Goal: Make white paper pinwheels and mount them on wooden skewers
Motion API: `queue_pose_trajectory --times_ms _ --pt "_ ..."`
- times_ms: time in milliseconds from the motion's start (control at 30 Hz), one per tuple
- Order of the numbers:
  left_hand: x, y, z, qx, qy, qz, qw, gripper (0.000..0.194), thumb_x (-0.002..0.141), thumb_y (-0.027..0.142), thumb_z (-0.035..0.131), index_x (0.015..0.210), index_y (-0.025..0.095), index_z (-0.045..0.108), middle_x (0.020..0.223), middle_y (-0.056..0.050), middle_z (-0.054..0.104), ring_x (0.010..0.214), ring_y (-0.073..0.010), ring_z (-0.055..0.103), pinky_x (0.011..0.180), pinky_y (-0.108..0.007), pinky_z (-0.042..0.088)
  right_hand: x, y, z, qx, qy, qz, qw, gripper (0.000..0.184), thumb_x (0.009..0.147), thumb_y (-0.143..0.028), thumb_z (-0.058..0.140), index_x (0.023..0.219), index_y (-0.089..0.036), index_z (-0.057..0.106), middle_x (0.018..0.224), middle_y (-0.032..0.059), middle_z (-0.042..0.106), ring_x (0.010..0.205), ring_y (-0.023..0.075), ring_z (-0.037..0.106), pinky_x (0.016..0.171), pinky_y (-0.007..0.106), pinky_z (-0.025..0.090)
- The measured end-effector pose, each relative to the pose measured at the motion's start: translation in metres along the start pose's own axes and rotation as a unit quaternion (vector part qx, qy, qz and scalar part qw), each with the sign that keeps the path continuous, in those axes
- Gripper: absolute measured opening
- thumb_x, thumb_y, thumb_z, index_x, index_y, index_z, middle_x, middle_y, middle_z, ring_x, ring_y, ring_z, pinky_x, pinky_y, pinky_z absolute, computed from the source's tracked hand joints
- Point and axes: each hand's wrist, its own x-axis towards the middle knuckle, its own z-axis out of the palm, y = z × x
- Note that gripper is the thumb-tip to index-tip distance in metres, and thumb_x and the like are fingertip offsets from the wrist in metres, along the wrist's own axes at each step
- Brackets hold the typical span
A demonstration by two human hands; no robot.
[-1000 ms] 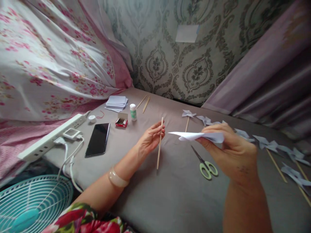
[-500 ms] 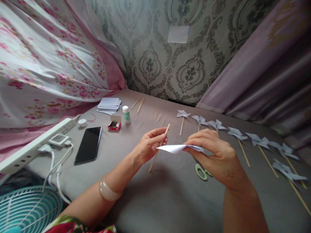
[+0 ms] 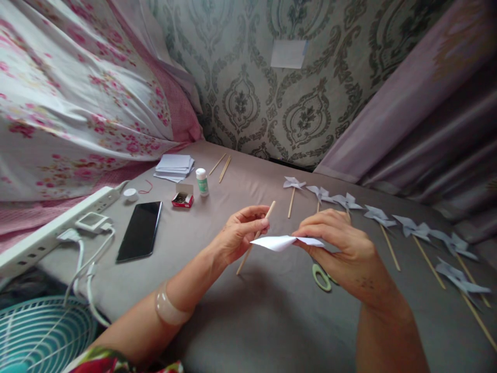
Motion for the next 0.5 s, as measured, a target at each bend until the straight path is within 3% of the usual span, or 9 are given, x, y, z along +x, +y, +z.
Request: queue_pose_trajectory --times_ms 500 --pt "-0.0064 0.0001 0.0062 -0.004 -0.01 -0.02 1.0 0.027 0.055 0.014 0.084 0.08 0.017 0.073 0.069 0.0 0.066 0.062 -0.0095 0.059 0.063 -0.023 0.044 -0.0001 -0.0002 -0.0008 -0.012 0.011 0.0 1.0 0.013 0.083 -0.014 0.063 0.089 -0.024 0.068 0.083 0.0022 0.069 0.08 0.0186 0.062 0.08 0.037 0.044"
